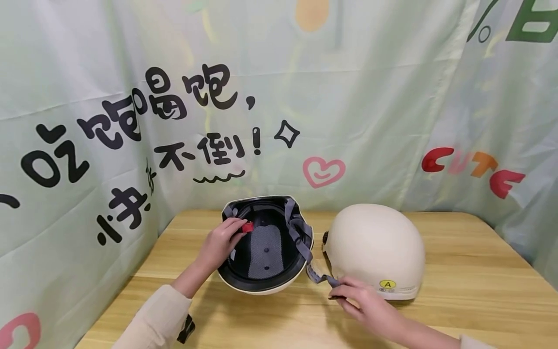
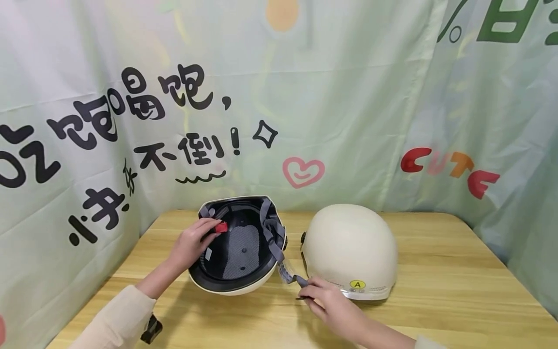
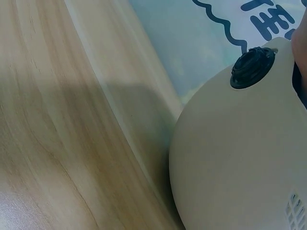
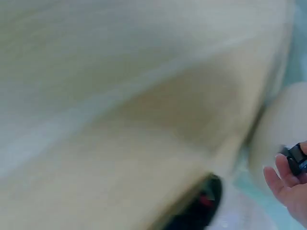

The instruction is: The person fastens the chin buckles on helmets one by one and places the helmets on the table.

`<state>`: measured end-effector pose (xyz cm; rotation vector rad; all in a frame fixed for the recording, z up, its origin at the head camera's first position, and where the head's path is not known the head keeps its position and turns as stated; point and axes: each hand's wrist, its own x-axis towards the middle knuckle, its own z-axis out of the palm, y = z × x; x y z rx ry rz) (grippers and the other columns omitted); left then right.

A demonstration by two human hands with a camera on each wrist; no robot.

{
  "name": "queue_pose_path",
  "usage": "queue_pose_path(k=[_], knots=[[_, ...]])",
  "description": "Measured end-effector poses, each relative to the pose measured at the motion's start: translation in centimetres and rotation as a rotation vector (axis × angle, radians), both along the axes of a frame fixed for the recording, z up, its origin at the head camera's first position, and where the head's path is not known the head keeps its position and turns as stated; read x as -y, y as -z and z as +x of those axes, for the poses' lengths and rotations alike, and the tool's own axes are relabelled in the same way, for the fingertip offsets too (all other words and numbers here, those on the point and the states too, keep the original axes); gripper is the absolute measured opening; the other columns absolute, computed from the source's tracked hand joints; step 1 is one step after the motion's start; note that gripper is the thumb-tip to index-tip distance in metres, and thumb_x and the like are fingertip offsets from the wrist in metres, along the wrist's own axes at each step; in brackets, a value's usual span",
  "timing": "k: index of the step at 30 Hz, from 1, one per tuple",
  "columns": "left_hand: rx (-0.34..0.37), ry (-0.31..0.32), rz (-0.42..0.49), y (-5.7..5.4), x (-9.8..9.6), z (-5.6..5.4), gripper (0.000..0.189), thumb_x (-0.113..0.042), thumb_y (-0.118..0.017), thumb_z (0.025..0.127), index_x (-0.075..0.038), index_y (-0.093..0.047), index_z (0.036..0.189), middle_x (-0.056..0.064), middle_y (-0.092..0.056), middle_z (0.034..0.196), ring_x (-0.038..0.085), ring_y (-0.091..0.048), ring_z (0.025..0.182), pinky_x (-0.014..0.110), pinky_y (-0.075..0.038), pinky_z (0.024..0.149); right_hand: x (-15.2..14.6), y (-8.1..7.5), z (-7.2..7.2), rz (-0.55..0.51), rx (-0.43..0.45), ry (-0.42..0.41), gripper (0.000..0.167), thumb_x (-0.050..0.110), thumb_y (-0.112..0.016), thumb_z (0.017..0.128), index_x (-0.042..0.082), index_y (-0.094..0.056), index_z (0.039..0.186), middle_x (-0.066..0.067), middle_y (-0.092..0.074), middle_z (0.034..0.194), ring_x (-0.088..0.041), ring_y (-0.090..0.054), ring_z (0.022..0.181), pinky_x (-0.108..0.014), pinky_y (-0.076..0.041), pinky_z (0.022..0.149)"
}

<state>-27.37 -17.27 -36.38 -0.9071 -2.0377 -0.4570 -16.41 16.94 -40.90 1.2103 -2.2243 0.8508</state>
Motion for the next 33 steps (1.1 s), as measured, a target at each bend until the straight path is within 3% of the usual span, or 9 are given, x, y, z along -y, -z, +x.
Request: queue_pose_path(k=[5, 12, 23, 29, 33], knots=[[0.005, -0.003, -0.021, -0.3, 0.0, 0.0, 0.035, 0.002, -0.078, 0.067, 0.001, -0.068, 0.1, 0.009, -0.065, 0.092, 0.022, -0.065, 0.083, 0.032, -0.056, 0.068, 0.2, -3.1, 0.7, -0.089, 0.196, -0.009, 0.023, -0.008, -0.063, 0.079, 0.01, -0.068, 0.092, -0.003, -0.066, 0.084, 0.006, -0.053, 0.074, -0.015, -0.048, 0.057], [0.001, -0.003, -0.023, -0.6, -0.3, 0.0, 0.034, 0.002, -0.078, 0.067, 0.001, -0.069, 0.1, 0.009, -0.065, 0.09, 0.022, -0.065, 0.082, 0.032, -0.056, 0.067, 0.6, -6.2, 0.7, -0.145, 0.311, 0.029, 0.013, -0.001, -0.063, 0.084, 0.002, -0.067, 0.096, -0.009, -0.069, 0.087, 0.006, -0.055, 0.074, -0.019, -0.051, 0.058], [-0.018, 0.006, -0.018, -0.4, -0.6, 0.0, 0.035, 0.003, -0.078, 0.066, 0.001, -0.069, 0.099, 0.009, -0.065, 0.091, 0.022, -0.064, 0.082, 0.032, -0.056, 0.067, 1.6, -9.3, 0.5, -0.237, 0.333, 0.0, 0.018, 0.0, -0.063, 0.084, 0.005, -0.055, 0.099, -0.007, -0.066, 0.078, -0.002, -0.053, 0.065, -0.019, -0.043, 0.053], [-0.025, 0.007, -0.021, -0.3, -0.5, 0.1, 0.035, 0.002, -0.079, 0.065, 0.001, -0.069, 0.098, 0.009, -0.065, 0.09, 0.022, -0.065, 0.082, 0.032, -0.056, 0.066, 2.4, -11.4, 0.2, -0.296, 0.371, -0.011, 0.013, -0.002, -0.062, 0.085, 0.003, -0.053, 0.094, -0.003, -0.06, 0.075, -0.005, -0.056, 0.063, -0.02, -0.046, 0.054], [-0.022, 0.006, -0.033, -0.4, -0.3, 0.1, 0.035, 0.002, -0.079, 0.065, 0.001, -0.068, 0.099, 0.01, -0.065, 0.092, 0.023, -0.065, 0.083, 0.033, -0.056, 0.068, 3.3, -12.9, -0.2, -0.281, 0.337, -0.006, 0.01, -0.001, -0.062, 0.085, 0.004, -0.055, 0.092, -0.004, -0.061, 0.072, -0.004, -0.057, 0.062, -0.021, -0.048, 0.056]])
